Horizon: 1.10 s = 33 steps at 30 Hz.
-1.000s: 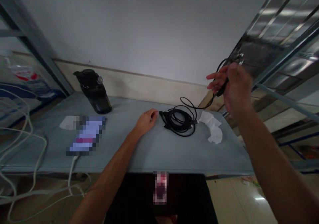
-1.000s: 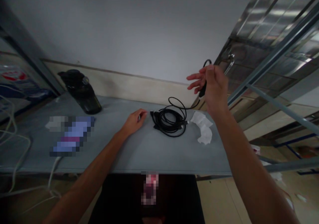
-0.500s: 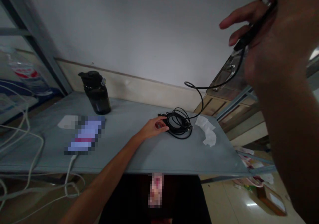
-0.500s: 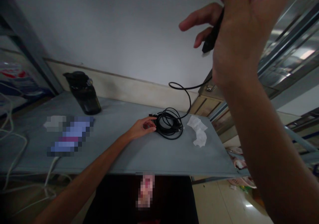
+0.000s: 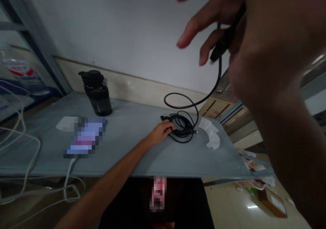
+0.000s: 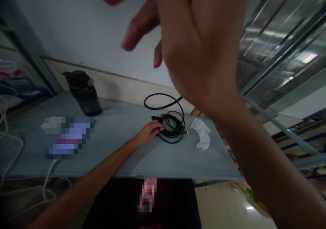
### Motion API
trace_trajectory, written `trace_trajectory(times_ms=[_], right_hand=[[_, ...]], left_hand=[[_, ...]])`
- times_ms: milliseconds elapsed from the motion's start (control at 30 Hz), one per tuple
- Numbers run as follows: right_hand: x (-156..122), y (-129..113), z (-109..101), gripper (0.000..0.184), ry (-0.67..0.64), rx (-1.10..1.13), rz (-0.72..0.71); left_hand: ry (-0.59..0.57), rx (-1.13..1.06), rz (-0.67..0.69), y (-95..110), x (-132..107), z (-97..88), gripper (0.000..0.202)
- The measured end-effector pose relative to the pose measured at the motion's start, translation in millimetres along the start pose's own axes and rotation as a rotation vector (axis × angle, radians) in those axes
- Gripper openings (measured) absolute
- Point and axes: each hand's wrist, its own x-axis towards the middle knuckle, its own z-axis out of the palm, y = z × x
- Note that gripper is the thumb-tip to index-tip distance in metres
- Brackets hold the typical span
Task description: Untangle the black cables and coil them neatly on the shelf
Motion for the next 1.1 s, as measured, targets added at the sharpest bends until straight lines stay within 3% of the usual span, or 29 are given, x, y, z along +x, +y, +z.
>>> trace_trajectory(times_ms=[67,133,233,333,433,500,600,700,800,900,1000,1100], right_hand=[[-16,-3,15,0.029,-0.014,-0.003,-0.092],[-33,9,28,0.016,-0.171,-0.085,-0.053],[-64,51,48,0.015,-0.484,-0.335,0.130],[-100,105,71,0.022,-0.620,-0.478,0.216],[-133,151,93,0.020,-0.612,-0.430,0.296],[-150,172,105,0.023,-0.587,-0.310,0.449],[-167,185,119,0.030,-0.553,-0.086,0.669],[-174,189,128,0.036,-0.551,0.083,0.733],[-170,197,127,0.037,-0.448,0.142,0.802],[-152,204,111,0.041,-0.153,0.159,0.827],[-125,202,82,0.050,0.131,0.240,0.719],[-98,190,50,0.055,0.335,0.239,0.511]], left_hand=[[0.051,-0.005,0.000,0,0,-3.0,0.025],[0.156,-0.025,-0.039,1,1,-7.6,0.027],[0.284,-0.110,-0.124,4,3,-14.0,0.037],[0.358,-0.166,-0.182,7,5,-18.0,0.048],[0.381,-0.181,-0.240,5,4,-19.7,0.057],[0.365,-0.188,-0.271,1,2,-20.2,0.060],[0.337,-0.195,-0.271,-5,-1,-21.1,0.062],[0.288,-0.211,-0.240,-8,-2,-23.0,0.065],[0.263,-0.184,-0.230,-7,-1,-24.0,0.064],[0.218,-0.149,-0.281,-9,0,-21.6,0.065],[0.126,-0.073,-0.303,-14,-3,-17.0,0.065],[0.037,0.031,-0.241,-18,-6,-13.2,0.055]])
